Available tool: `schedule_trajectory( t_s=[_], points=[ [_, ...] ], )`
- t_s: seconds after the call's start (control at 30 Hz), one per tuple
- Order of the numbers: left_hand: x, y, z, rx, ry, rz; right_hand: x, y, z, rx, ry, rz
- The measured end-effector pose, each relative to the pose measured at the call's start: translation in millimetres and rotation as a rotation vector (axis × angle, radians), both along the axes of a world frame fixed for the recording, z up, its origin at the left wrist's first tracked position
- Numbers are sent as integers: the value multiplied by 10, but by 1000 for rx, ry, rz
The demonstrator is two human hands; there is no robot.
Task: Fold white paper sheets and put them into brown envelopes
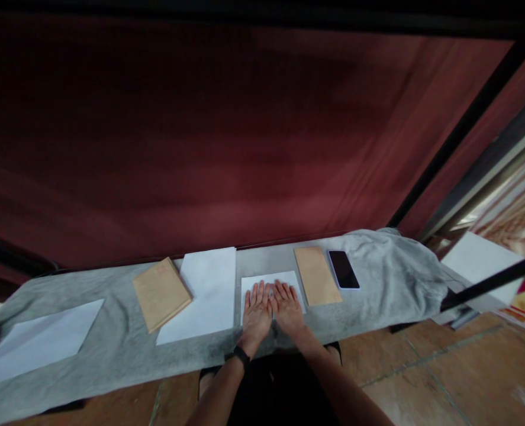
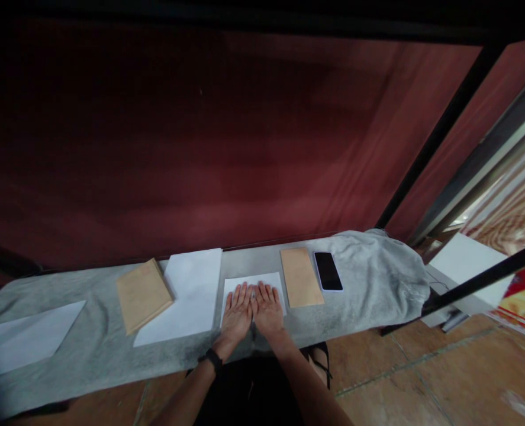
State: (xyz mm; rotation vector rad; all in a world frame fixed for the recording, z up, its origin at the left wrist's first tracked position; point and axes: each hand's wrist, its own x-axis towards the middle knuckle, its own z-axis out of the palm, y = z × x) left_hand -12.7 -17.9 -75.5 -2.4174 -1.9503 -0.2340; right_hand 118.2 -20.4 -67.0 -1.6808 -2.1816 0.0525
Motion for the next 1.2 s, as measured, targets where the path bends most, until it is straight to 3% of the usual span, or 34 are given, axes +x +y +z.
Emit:
schedule_trajectory(
  t_s=[0.37,0.53,0.63,0.9,1.2],
  points=[
    [65,10,34,46,-88,149,394,-408,-76,56,-74,-1],
    [292,48,98,-21,-126,-82,382,-420,-83,36,-77,1],
    [334,106,105,-19,-123,-124,379,-418,-87,33,-75,-1],
    [104,241,16,66,-86,33,379,-417,-111,72,-76,-11],
    [-88,21,-11,88,-81,158,366,-430,-135,73,-75,-35]
  ],
)
